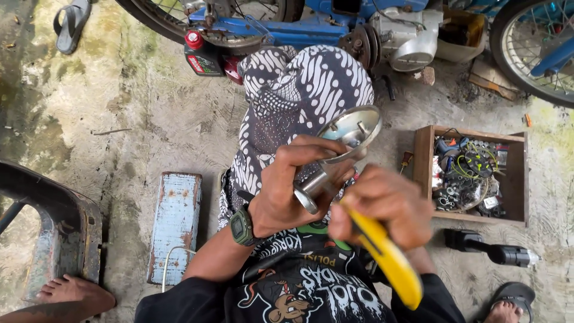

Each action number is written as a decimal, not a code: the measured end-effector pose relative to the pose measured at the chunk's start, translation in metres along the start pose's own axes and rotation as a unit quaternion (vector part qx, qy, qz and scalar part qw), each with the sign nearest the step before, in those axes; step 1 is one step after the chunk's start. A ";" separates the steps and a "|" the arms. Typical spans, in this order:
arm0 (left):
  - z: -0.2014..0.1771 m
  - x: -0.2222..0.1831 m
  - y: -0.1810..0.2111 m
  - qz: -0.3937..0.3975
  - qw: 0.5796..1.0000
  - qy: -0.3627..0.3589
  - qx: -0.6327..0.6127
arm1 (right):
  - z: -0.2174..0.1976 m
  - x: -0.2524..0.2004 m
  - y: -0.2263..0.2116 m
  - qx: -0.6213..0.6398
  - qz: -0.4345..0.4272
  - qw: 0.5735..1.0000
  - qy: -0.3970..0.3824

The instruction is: Scraping residue or old gasket material from a metal part using a utility knife.

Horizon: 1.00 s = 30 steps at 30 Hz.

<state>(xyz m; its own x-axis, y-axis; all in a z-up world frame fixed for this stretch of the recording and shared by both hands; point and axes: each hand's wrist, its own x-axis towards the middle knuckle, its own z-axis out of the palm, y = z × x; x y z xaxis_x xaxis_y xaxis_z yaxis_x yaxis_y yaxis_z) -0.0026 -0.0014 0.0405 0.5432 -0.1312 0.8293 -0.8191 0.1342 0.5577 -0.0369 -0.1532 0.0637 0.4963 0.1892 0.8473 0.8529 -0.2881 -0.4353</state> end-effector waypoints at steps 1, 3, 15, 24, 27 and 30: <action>-0.002 0.002 0.002 -0.001 1.000 -0.001 -0.001 | 0.003 0.001 0.001 0.000 0.002 1.000 0.000; -0.004 0.005 0.006 -0.013 1.000 -0.004 0.010 | 0.008 0.002 0.002 0.006 -0.036 0.998 0.055; -0.004 0.002 0.003 0.043 0.997 0.007 0.056 | 0.006 0.008 -0.010 -0.045 -0.015 0.997 0.068; -0.001 -0.002 -0.012 -0.027 0.998 0.024 0.049 | 0.010 0.009 0.015 0.083 -0.041 0.996 0.018; -0.001 -0.006 -0.015 -0.027 0.997 0.033 0.070 | 0.005 0.008 0.014 -0.030 0.030 0.998 0.049; -0.003 -0.011 -0.019 -0.029 0.998 0.035 0.047 | 0.016 0.009 0.014 0.016 -0.031 0.999 0.029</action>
<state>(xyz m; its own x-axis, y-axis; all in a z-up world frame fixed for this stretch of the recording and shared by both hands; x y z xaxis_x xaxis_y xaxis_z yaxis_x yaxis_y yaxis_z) 0.0074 0.0002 0.0212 0.5989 -0.0664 0.7981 -0.7979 0.0357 0.6017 -0.0178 -0.1409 0.0601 0.4338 0.1511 0.8882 0.8866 -0.2472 -0.3910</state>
